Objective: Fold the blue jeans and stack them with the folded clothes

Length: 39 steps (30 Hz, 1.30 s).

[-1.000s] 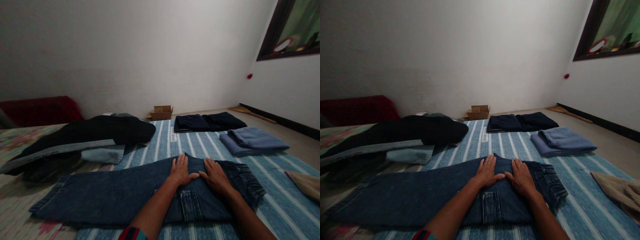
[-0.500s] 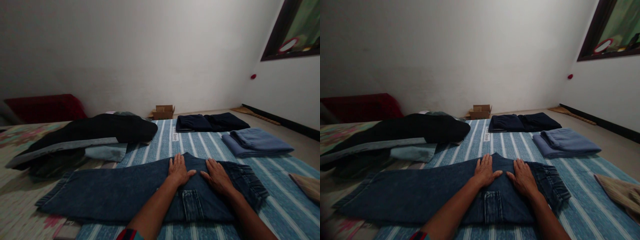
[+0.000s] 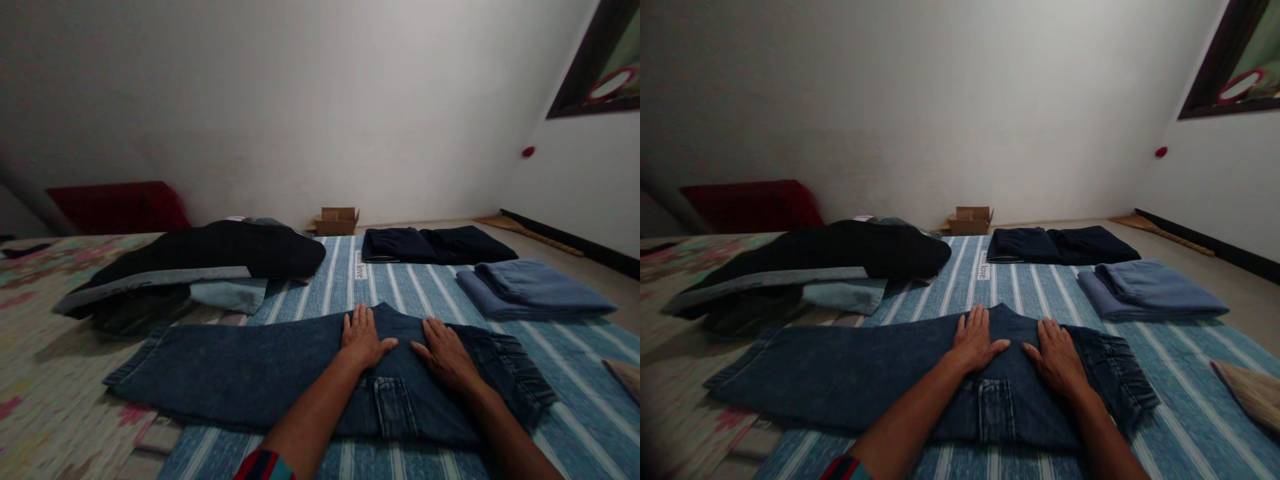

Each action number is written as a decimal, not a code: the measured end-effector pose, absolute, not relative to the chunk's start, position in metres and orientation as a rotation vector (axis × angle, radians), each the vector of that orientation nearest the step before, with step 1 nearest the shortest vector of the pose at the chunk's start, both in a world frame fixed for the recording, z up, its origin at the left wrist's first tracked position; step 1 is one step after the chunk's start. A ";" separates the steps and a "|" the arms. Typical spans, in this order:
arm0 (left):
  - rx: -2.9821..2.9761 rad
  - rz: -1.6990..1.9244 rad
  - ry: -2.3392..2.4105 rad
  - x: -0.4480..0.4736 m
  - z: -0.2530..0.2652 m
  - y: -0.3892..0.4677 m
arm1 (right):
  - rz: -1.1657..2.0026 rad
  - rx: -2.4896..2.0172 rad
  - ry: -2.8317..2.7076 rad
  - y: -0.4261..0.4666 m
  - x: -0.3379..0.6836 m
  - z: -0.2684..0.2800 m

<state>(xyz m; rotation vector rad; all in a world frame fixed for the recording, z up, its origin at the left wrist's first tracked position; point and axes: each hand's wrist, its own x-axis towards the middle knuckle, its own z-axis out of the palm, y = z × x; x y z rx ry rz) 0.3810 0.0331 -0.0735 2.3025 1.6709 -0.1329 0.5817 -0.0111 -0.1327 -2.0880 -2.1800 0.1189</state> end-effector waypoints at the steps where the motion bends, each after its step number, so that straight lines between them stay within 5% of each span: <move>1: 2.291 -0.130 1.679 0.379 -0.074 0.033 | 0.109 -2.086 -2.181 -0.011 0.582 -0.134; 39: 2.156 0.033 1.923 0.245 -0.084 0.004 | -0.140 -1.953 -2.286 -0.013 0.608 -0.161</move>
